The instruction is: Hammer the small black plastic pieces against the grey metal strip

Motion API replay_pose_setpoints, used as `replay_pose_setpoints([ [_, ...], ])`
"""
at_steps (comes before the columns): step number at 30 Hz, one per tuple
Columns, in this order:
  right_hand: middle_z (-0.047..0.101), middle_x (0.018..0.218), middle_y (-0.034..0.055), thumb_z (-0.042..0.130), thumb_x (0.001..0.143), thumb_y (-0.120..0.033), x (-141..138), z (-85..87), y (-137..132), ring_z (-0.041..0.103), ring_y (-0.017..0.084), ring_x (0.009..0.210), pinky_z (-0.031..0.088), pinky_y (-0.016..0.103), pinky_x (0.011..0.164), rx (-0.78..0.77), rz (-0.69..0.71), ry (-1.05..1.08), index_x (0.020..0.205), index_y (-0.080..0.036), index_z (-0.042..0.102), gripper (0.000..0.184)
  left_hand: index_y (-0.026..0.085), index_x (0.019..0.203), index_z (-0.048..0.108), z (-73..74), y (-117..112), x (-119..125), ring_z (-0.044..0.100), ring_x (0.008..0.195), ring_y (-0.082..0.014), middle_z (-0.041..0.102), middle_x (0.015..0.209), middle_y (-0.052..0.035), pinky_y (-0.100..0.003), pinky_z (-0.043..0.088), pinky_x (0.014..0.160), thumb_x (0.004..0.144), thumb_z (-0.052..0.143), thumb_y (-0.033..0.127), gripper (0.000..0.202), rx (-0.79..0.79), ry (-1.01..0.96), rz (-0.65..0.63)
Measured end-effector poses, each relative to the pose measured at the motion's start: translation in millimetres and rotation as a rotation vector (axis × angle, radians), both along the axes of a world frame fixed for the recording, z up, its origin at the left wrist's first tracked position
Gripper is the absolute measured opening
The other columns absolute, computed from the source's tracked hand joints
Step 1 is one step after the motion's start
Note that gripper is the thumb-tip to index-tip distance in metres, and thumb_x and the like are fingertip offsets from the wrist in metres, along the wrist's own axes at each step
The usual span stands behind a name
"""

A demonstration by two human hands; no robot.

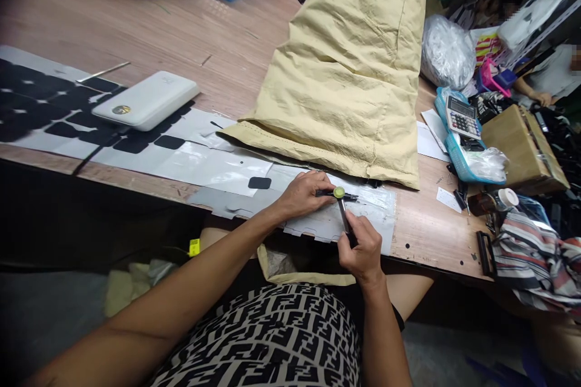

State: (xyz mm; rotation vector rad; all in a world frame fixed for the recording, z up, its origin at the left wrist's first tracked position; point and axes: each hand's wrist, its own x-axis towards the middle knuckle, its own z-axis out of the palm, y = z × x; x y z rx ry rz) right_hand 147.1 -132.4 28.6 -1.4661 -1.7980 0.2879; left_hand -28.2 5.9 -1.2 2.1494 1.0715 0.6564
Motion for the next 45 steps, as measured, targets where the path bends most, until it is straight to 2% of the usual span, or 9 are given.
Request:
replay_pose_setpoints([
  [8, 0.065, 0.083, 0.0042, 0.060, 0.082, -0.012, 7.3, 5.7, -3.6, 0.058, 0.017, 0.066, 0.051, 0.029, 0.057, 0.050, -0.067, 0.013, 0.130, -0.022, 0.067, 0.049, 0.028, 0.099, 0.078, 1.4, -1.0, 1.2, 0.057, 0.096, -0.0227, 0.066, 0.092, -0.0018, -0.040, 0.040, 0.091, 0.084, 0.070, 0.034, 0.019, -0.011, 0.003, 0.019],
  [14, 0.063, 0.079, 0.0021, 0.061, 0.081, -0.015, 11.7, 4.0, -3.9, 0.054, 0.015, 0.062, 0.050, 0.029, 0.057, -0.015, -0.114, 0.070, 0.125, -0.022, 0.071, 0.046, 0.027, 0.096, 0.078, 1.4, -1.9, 3.2, 0.058, 0.097, -0.0230, 0.067, 0.092, -0.0017, -0.041, 0.040, 0.092, 0.083, 0.070, 0.035, 0.017, -0.030, 0.003, 0.039],
  [18, 0.063, 0.083, 0.0019, 0.067, 0.078, -0.020, 24.3, -2.9, 1.7, 0.056, 0.014, 0.066, 0.050, 0.028, 0.060, -0.069, -0.230, 0.291, 0.122, -0.022, 0.073, 0.044, 0.026, 0.097, 0.077, 1.5, -2.0, 2.1, 0.057, 0.096, -0.0226, 0.066, 0.093, -0.0021, -0.040, 0.039, 0.092, 0.088, 0.066, 0.036, 0.018, -0.012, 0.010, 0.023],
  [21, 0.062, 0.083, 0.0010, 0.071, 0.075, -0.026, 34.1, -11.8, 8.3, 0.054, 0.011, 0.058, 0.047, 0.027, 0.055, -0.119, -0.355, 0.557, 0.120, -0.019, 0.074, 0.045, 0.024, 0.098, 0.075, 1.3, -1.8, 0.4, 0.056, 0.093, -0.0225, 0.065, 0.093, -0.0030, -0.039, 0.038, 0.088, 0.096, 0.054, 0.041, 0.026, 0.011, 0.021, 0.001],
  [25, 0.061, 0.077, -0.0016, 0.073, 0.071, -0.028, 40.7, -17.7, 13.5, 0.055, 0.009, 0.052, 0.047, 0.028, 0.054, -0.151, -0.427, 0.727, 0.118, -0.017, 0.074, 0.048, 0.020, 0.083, 0.067, 0.6, -2.3, -1.3, 0.052, 0.086, -0.0214, 0.060, 0.085, -0.0033, -0.037, 0.036, 0.081, 0.103, 0.039, 0.042, 0.040, 0.026, 0.034, 0.002],
  [30, 0.060, 0.079, -0.0019, 0.074, 0.071, -0.028, 39.4, -17.8, 12.4, 0.055, 0.008, 0.051, 0.048, 0.027, 0.054, -0.181, -0.414, 0.729, 0.117, -0.018, 0.075, 0.048, 0.019, 0.068, 0.050, -0.5, -3.9, -0.9, 0.047, 0.079, -0.0199, 0.056, 0.079, -0.0033, -0.037, 0.033, 0.075, 0.105, 0.032, 0.043, 0.048, 0.031, 0.022, 0.025],
  [36, 0.061, 0.081, -0.0013, 0.072, 0.074, -0.027, 38.4, -19.5, 11.4, 0.054, 0.008, 0.052, 0.048, 0.027, 0.053, -0.178, -0.379, 0.662, 0.120, -0.019, 0.074, 0.047, 0.019, 0.067, 0.053, 0.4, -2.5, -1.5, 0.047, 0.080, -0.0203, 0.057, 0.078, -0.0037, -0.037, 0.033, 0.077, 0.104, 0.032, 0.042, 0.049, 0.030, 0.022, 0.023],
  [40, 0.061, 0.080, -0.0012, 0.072, 0.074, -0.027, 38.8, -19.8, 11.9, 0.054, 0.008, 0.053, 0.048, 0.026, 0.053, -0.173, -0.368, 0.659, 0.119, -0.019, 0.074, 0.046, 0.019, 0.076, 0.064, 5.7, -13.8, -6.8, 0.049, 0.089, -0.0219, 0.064, 0.093, -0.0055, -0.040, 0.035, 0.084, 0.103, 0.038, 0.043, 0.045, 0.076, -0.015, -0.143],
  [45, 0.060, 0.081, -0.0015, 0.072, 0.074, -0.027, 38.3, -20.5, 11.0, 0.053, 0.007, 0.053, 0.048, 0.024, 0.052, -0.181, -0.365, 0.630, 0.120, -0.019, 0.073, 0.047, 0.026, 0.092, 0.075, 13.6, -58.0, -14.5, 0.045, 0.126, -0.0280, 0.058, 0.134, -0.0052, -0.045, 0.033, 0.105, 0.099, 0.053, 0.041, 0.027, 0.122, -0.051, -0.481],
])
